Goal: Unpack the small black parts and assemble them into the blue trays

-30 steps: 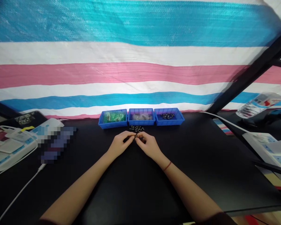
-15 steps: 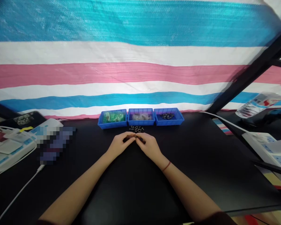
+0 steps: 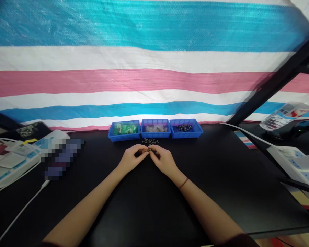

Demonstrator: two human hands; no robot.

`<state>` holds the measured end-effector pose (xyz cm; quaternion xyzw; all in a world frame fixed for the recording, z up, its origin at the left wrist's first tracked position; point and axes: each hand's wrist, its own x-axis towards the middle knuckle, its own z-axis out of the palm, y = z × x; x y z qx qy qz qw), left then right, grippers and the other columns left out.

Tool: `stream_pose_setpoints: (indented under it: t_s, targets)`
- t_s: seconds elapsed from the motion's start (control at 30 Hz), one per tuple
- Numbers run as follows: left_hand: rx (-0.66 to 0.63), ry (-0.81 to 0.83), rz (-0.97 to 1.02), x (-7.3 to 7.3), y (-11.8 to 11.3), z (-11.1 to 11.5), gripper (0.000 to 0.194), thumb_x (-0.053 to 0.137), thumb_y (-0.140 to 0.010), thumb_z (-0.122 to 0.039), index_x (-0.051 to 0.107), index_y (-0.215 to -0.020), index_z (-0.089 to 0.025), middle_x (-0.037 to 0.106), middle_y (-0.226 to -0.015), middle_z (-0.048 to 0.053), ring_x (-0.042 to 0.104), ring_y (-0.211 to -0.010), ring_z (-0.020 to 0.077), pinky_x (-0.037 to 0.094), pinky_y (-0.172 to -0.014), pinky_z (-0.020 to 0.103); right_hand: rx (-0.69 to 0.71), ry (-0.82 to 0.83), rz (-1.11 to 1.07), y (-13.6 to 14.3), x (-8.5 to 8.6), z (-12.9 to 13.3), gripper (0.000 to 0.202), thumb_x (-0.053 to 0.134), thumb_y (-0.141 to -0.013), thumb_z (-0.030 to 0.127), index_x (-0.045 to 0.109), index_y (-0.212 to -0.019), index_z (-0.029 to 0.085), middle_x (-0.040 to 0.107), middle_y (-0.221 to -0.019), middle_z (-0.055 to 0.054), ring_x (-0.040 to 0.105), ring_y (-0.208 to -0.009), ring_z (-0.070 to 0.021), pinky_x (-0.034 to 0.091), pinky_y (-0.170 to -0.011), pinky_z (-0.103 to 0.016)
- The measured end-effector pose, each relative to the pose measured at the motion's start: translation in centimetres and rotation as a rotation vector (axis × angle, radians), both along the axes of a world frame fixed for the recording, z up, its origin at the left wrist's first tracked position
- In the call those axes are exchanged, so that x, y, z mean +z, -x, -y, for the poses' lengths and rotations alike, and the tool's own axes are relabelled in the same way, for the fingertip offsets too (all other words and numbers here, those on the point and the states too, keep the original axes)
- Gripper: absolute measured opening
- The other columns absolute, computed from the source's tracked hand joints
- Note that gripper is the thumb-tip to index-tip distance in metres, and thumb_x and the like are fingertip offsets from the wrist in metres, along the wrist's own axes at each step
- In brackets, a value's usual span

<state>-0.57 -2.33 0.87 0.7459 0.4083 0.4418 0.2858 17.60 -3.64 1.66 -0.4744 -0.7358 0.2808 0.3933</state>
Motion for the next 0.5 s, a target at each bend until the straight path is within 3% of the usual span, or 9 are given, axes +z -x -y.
stream_pose_setpoints:
  t_s: [0.17, 0.3, 0.43, 0.5]
  targets:
    - [-0.010, -0.030, 0.007, 0.4, -0.1, 0.1, 0.012, 0.059, -0.088, -0.025, 0.066, -0.096, -0.019, 0.067, -0.087, 0.003, 0.063, -0.076, 0.0148, 0.052, -0.070, 0.027, 0.027, 0.086, -0.115, 0.2, -0.2, 0.2, 0.027, 0.054, -0.090, 0.028, 0.065, -0.114, 0.022, 0.071, -0.092, -0.006, 0.066, -0.068, -0.0171, 0.054, -0.063, -0.031]
    - [0.017, -0.049, -0.020, 0.5, -0.1, 0.2, 0.012, 0.057, -0.089, -0.024, 0.065, -0.098, -0.019, 0.065, -0.086, 0.003, 0.061, -0.075, 0.0142, 0.051, -0.071, 0.026, 0.038, 0.232, -0.392, 0.3, -0.3, -0.3, 0.026, 0.061, -0.086, 0.035, 0.065, -0.107, 0.019, 0.068, -0.079, -0.004, 0.063, -0.059, -0.0154, 0.050, -0.049, -0.026]
    - [0.049, -0.051, -0.039, 0.4, -0.3, 0.1, 0.017, 0.055, -0.091, -0.023, 0.062, -0.106, -0.019, 0.065, -0.089, 0.003, 0.062, -0.079, 0.0149, 0.051, -0.076, 0.028, -0.208, 0.169, -0.618, -1.1, -0.1, -2.2, 0.030, 0.071, -0.078, 0.037, 0.063, -0.099, 0.017, 0.065, -0.070, -0.001, 0.059, -0.053, -0.0127, 0.045, -0.043, -0.023]
    - [0.068, -0.072, -0.078, 0.3, -0.3, 0.1, 0.017, 0.053, -0.091, -0.022, 0.062, -0.105, -0.019, 0.065, -0.092, 0.004, 0.062, -0.085, 0.0164, 0.050, -0.081, 0.030, -0.370, 0.112, -0.668, -2.5, 0.0, -3.4, 0.034, 0.071, -0.075, 0.038, 0.063, -0.101, 0.016, 0.067, -0.079, -0.004, 0.059, -0.054, -0.0119, 0.045, -0.042, -0.022]
